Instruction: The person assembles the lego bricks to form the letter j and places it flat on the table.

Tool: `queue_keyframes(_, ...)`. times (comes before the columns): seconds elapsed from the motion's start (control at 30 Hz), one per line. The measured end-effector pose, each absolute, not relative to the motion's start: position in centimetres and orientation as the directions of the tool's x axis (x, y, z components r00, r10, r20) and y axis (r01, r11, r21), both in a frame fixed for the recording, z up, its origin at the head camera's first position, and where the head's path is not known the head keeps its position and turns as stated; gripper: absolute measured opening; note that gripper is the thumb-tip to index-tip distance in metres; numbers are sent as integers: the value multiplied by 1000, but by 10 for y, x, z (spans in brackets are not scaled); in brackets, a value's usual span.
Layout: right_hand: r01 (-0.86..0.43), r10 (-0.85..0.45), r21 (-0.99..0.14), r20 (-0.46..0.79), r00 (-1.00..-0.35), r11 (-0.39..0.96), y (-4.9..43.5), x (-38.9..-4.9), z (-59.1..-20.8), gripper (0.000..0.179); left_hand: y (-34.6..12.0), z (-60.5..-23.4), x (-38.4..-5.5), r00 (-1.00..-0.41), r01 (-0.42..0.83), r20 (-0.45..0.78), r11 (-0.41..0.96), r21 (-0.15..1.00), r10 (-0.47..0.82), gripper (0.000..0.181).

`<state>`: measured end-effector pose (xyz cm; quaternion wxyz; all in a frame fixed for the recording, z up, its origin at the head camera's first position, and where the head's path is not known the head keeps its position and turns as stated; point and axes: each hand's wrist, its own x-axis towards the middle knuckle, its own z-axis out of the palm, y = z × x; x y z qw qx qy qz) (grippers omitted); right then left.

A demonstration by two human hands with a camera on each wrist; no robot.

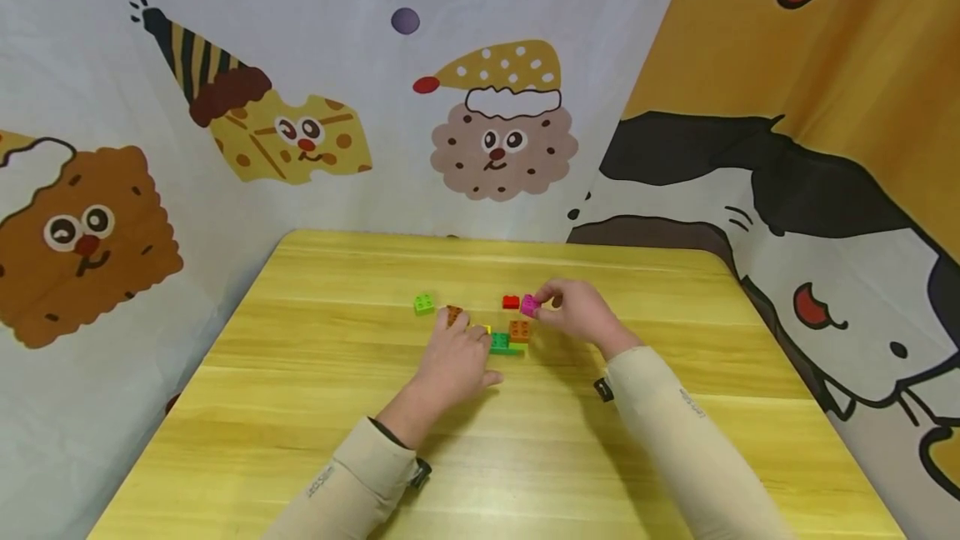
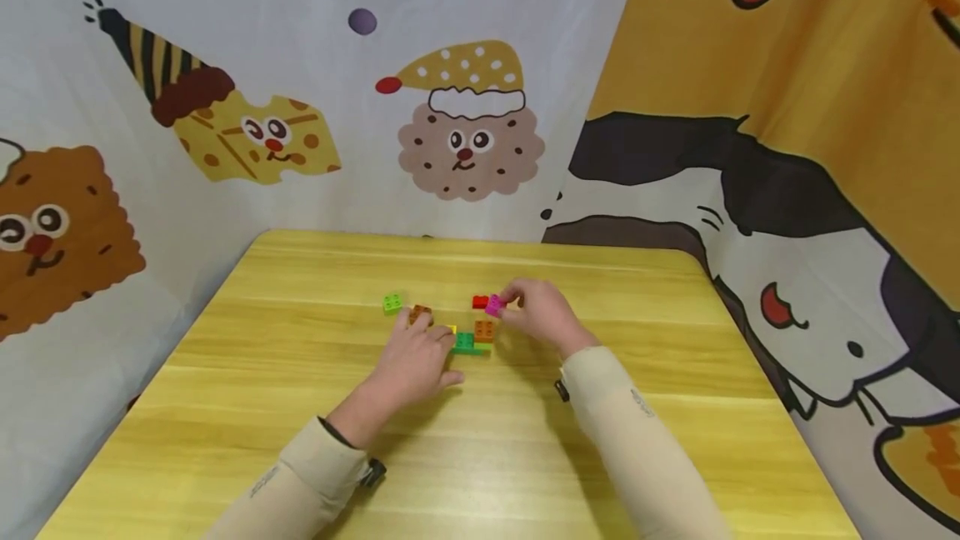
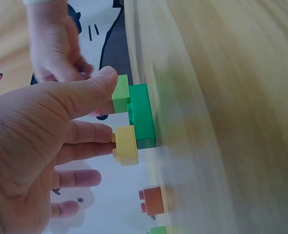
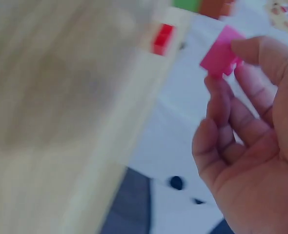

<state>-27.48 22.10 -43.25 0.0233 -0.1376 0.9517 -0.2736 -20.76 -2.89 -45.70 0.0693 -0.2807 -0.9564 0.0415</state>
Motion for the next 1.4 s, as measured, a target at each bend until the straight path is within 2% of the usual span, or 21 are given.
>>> queue_keyframes(0.17, -391, -415, -495, 66, -907, 776, 218, -264, -415, 17, -29, -456, -208, -836, 528, 104, 842, -114, 538, 65)
queue_keyframes(0.3, -439, -466, -472, 67, -882, 765, 215, -260, -412, 17, -29, -456, -208, -837, 528, 102, 842, -112, 538, 64)
queue_keyframes(0.77, -435, -467, -455, 46, -883, 777, 213, -255, -414, 20, -29, -453, -206, -840, 529, 82, 843, -96, 537, 66)
queue_keyframes(0.93, -416, -456, -486, 40, -889, 769, 214, -255, -416, 29, -28, -453, -205, -844, 525, 75, 846, -88, 532, 67)
queue_keyframes(1.03, -338, -397, -575, 24, -917, 745, 216, -256, -420, 36, -29, -454, -204, -844, 524, 79, 847, -91, 531, 67)
queue_keyframes(1.1, -238, -323, -668, -4, -946, 705, 218, -257, -423, 39, -29, -455, -205, -842, 525, 84, 846, -95, 533, 67)
queue_keyframes(1.23, -4, -194, -858, -111, -975, 513, 225, -257, -437, 54, -29, -458, -206, -837, 530, 94, 842, -99, 538, 67)
queue_keyframes(1.33, 97, -208, -922, -186, -960, 376, 229, -255, -449, 67, -31, -459, -207, -835, 532, 105, 842, -89, 540, 65)
queue_keyframes(1.4, 104, -250, -929, -201, -947, 354, 230, -253, -457, 73, -32, -459, -208, -834, 535, 114, 841, -78, 540, 63)
